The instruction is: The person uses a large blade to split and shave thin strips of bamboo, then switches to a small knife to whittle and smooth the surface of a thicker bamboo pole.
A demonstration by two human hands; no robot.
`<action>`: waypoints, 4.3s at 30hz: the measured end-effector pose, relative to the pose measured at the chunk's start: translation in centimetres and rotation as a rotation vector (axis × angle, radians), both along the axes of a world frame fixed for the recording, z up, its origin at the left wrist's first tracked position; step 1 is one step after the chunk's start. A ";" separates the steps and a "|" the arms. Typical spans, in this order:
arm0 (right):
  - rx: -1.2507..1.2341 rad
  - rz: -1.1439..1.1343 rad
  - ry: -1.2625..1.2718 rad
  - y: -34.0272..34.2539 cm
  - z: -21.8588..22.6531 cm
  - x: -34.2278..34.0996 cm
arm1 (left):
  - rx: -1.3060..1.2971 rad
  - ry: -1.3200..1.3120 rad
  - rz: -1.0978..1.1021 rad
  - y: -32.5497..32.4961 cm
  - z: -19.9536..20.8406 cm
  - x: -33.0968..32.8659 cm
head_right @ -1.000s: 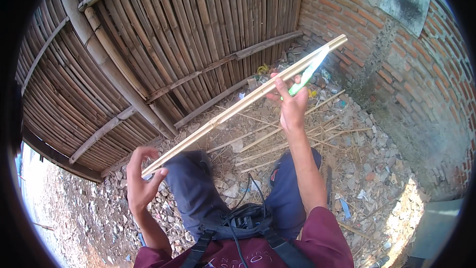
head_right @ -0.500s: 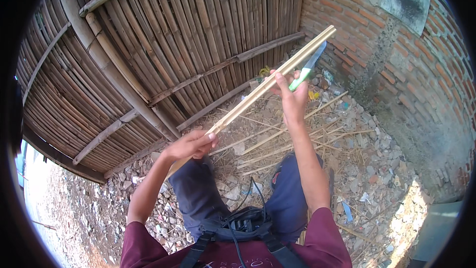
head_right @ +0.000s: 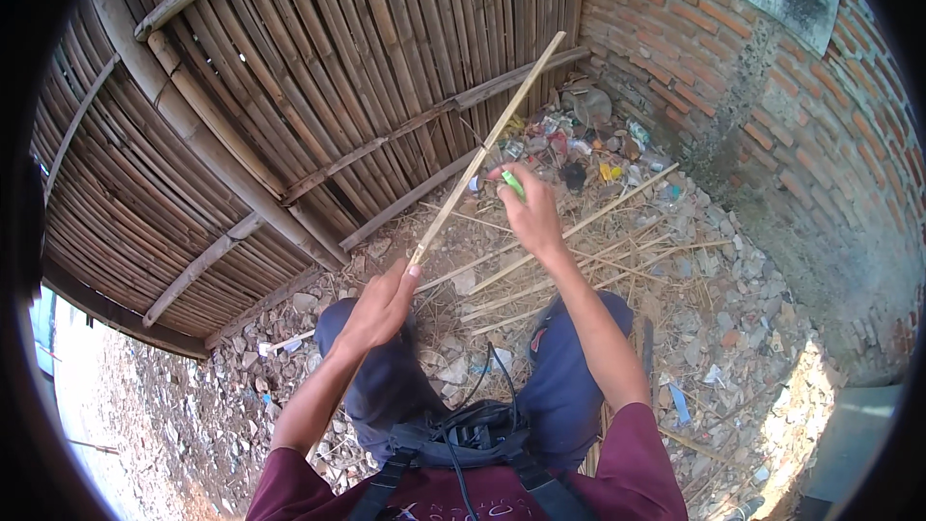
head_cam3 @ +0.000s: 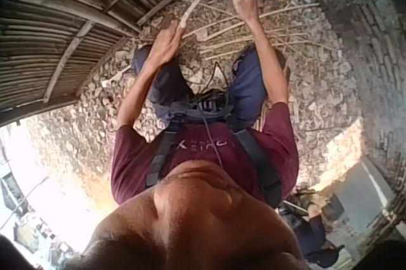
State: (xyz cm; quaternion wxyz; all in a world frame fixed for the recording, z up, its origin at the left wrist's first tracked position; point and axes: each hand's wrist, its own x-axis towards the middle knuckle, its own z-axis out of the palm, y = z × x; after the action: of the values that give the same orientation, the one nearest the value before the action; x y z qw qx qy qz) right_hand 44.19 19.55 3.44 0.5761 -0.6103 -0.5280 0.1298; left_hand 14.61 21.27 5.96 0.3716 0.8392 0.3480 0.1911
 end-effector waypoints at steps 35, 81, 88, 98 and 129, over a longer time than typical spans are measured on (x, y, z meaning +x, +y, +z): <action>0.146 0.061 -0.478 2.5 -5.3 -2.2 | -0.676 -0.209 0.014 7.0 -7.1 4.9; -0.367 -0.129 -0.576 8.2 -6.0 -0.3 | -0.077 -0.101 0.122 3.4 -7.0 3.8; -0.151 -0.176 -0.639 7.6 -5.8 0.1 | 0.023 -0.086 0.143 2.1 -5.9 3.4; -0.098 -0.361 -0.486 7.3 -4.7 6.8 | 0.034 0.013 0.073 -2.5 -5.1 0.5; -0.327 -0.497 -0.398 5.7 -4.2 11.9 | 0.045 0.120 0.137 -7.3 -5.5 -6.0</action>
State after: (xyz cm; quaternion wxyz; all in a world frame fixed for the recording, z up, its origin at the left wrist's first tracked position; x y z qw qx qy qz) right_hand 56.13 25.28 -0.78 0.3708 -0.8174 -0.4377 -0.0527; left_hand 8.58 13.97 0.42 0.3172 0.8314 0.4220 0.1732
